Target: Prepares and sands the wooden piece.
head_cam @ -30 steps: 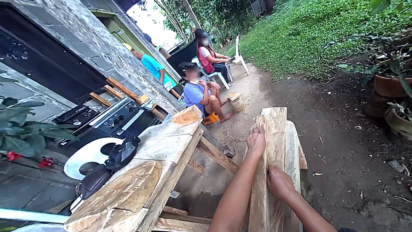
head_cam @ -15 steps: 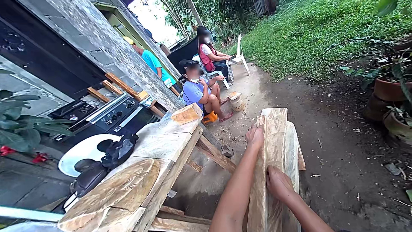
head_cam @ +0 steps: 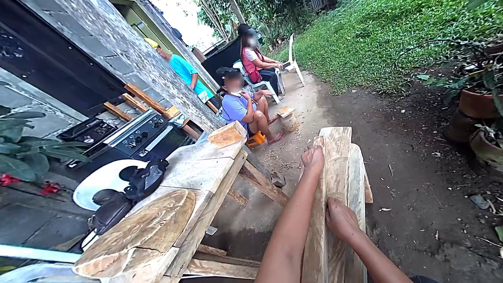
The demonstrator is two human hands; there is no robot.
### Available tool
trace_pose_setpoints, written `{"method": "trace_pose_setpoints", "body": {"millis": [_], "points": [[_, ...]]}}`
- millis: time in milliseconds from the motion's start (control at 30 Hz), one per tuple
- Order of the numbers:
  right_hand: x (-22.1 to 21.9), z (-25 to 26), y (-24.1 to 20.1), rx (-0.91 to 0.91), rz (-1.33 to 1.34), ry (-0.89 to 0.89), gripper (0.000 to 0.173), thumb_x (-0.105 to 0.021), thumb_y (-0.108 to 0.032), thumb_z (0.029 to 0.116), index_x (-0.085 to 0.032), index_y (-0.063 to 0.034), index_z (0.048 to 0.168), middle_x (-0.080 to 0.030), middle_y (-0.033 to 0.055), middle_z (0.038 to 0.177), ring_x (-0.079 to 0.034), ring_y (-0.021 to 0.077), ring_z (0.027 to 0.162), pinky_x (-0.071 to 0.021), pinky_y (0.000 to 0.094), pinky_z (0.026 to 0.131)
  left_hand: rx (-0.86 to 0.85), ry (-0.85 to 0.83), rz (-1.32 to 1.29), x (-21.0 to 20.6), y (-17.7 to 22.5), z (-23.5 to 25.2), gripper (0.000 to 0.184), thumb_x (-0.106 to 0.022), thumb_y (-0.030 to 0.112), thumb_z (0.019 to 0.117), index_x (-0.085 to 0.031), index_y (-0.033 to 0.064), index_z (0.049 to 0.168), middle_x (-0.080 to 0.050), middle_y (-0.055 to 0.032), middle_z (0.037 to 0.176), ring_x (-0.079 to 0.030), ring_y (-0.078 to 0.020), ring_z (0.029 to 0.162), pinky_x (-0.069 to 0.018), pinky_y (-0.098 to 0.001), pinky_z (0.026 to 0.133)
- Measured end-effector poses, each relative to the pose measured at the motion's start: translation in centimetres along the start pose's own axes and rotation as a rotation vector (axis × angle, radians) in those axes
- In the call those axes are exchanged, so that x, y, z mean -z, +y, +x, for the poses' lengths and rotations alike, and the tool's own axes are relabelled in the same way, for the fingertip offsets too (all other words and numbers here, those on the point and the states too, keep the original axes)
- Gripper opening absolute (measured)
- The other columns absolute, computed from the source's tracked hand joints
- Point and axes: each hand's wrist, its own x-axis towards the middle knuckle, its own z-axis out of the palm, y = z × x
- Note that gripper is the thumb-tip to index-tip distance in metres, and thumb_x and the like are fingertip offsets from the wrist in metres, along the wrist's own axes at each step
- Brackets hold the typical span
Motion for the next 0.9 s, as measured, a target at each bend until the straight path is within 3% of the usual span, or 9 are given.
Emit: {"method": "trace_pose_setpoints", "body": {"millis": [100,200,633,900], "points": [[0.2,0.0,-0.1,0.005,0.003,0.001,0.035,-0.048,-0.018,0.1054,-0.055,-0.0020,0.136,-0.061,0.0194,0.134,-0.064,0.0332,0.123,-0.0531,0.0492,0.099,-0.021,-0.022,0.021,0.1,-0.5,-1.4,0.044,-0.042,0.015,0.1070,-0.053,0.0184,0.149,-0.052,-0.0224,0.149,-0.059,-0.0402,0.128,-0.0509,-0.0564,0.099],[0.1,-0.1,0.1,0.004,0.007,0.001,0.035,-0.048,-0.019,0.1051,-0.055,-0.0020,0.135,-0.061,0.0196,0.134,-0.064,0.0336,0.122,-0.0536,0.0492,0.098,-0.032,-0.012,0.070,-0.5,-0.6,-3.2,0.049,-0.041,0.011,0.1059,-0.048,0.0197,0.154,-0.050,-0.0230,0.150,-0.061,-0.0409,0.124,-0.0531,-0.0551,0.095],[-0.1,0.0,0.2,0.006,0.026,0.005,0.034,-0.048,-0.018,0.1048,-0.055,-0.0016,0.134,-0.062,0.0194,0.133,-0.065,0.0342,0.121,-0.0534,0.0510,0.098,-0.006,-0.025,-0.009,0.3,-0.1,0.1,0.041,-0.049,0.012,0.1036,-0.058,0.0172,0.143,-0.055,-0.0218,0.145,-0.057,-0.0398,0.129,-0.0505,-0.0578,0.098],[0.0,-0.2,0.5,0.027,0.034,-0.008,0.035,-0.049,-0.018,0.1047,-0.055,-0.0009,0.135,-0.061,0.0205,0.134,-0.064,0.0346,0.122,-0.0533,0.0505,0.098,-0.022,-0.025,0.082,-0.8,0.2,-3.4,0.051,-0.045,0.009,0.1036,-0.049,0.0184,0.153,-0.049,-0.0228,0.151,-0.059,-0.0408,0.127,-0.0517,-0.0548,0.099]]}}
